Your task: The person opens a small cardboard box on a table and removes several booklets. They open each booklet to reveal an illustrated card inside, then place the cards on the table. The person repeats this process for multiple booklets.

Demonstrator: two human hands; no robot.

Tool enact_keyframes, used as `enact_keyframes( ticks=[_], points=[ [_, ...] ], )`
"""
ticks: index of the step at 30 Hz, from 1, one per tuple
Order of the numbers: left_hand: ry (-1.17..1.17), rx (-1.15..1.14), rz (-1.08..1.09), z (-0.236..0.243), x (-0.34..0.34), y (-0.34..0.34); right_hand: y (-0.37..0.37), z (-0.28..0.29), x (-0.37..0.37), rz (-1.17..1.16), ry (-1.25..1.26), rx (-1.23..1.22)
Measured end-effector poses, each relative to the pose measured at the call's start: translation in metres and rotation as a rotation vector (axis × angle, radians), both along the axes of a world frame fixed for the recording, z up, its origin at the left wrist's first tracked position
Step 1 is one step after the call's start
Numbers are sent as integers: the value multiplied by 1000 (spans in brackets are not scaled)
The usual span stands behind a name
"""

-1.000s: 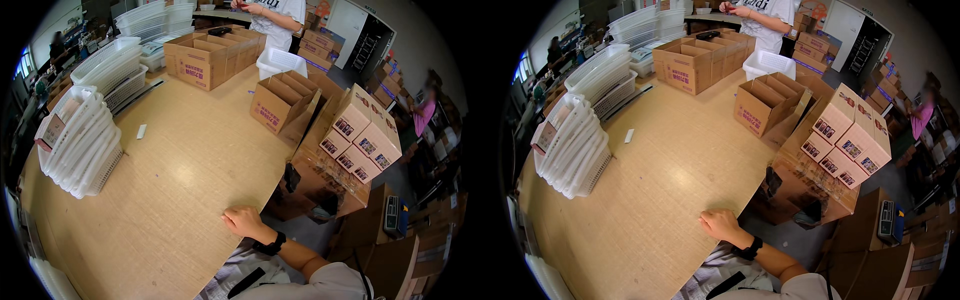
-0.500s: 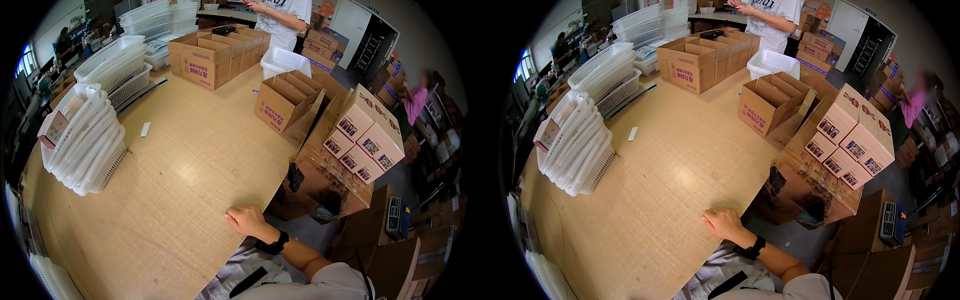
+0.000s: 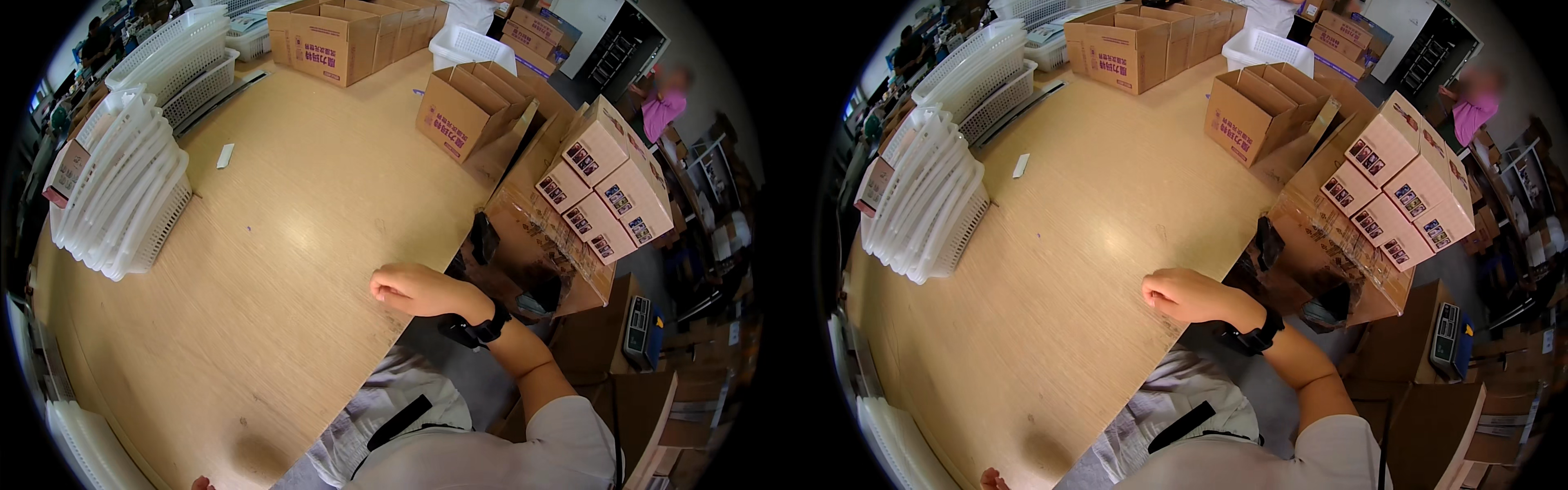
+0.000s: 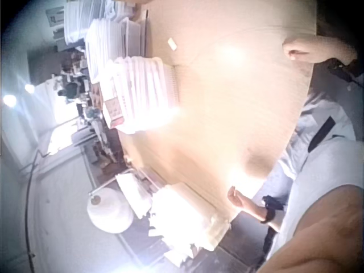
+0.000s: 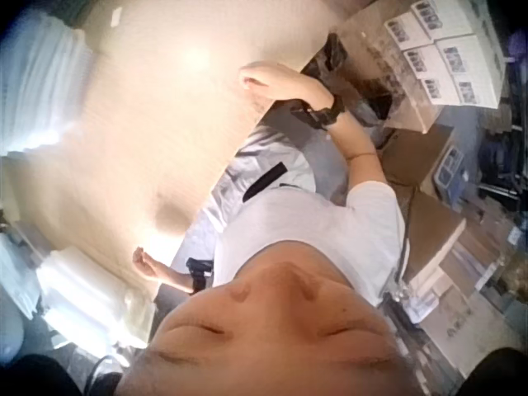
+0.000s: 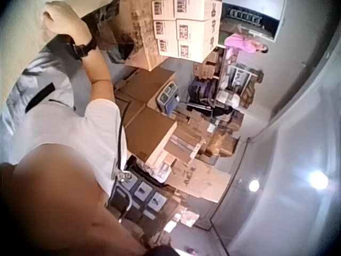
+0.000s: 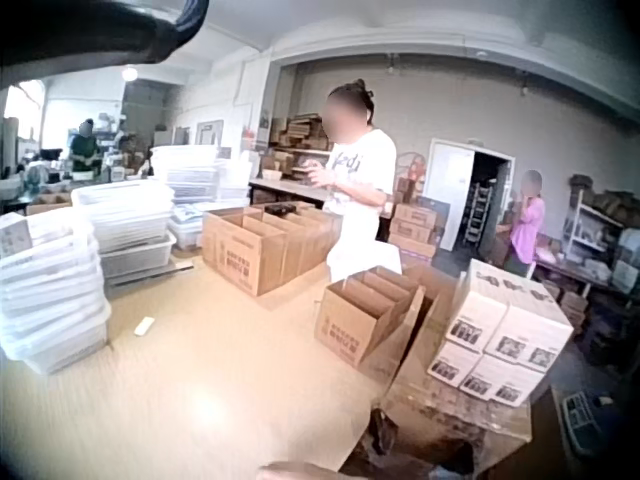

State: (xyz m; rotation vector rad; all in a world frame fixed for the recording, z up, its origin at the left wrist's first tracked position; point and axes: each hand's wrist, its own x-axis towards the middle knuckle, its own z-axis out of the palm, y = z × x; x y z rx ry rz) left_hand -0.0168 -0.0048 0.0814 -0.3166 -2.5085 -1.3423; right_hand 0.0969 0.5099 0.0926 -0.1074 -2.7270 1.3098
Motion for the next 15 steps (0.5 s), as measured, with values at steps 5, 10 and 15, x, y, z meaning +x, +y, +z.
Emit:
enact_keyframes(
  ticks=[5, 10, 15],
  points=[
    [410, -303, 122, 39, -12, 17, -2, 33, 1, -191, 306, 11],
    [765, -493, 214, 60, -23, 39, -7, 57, 3, -408, 533, 268],
    [935, -508, 177, 67, -23, 62, -6, 68, 4, -492, 662, 397]
  ],
)
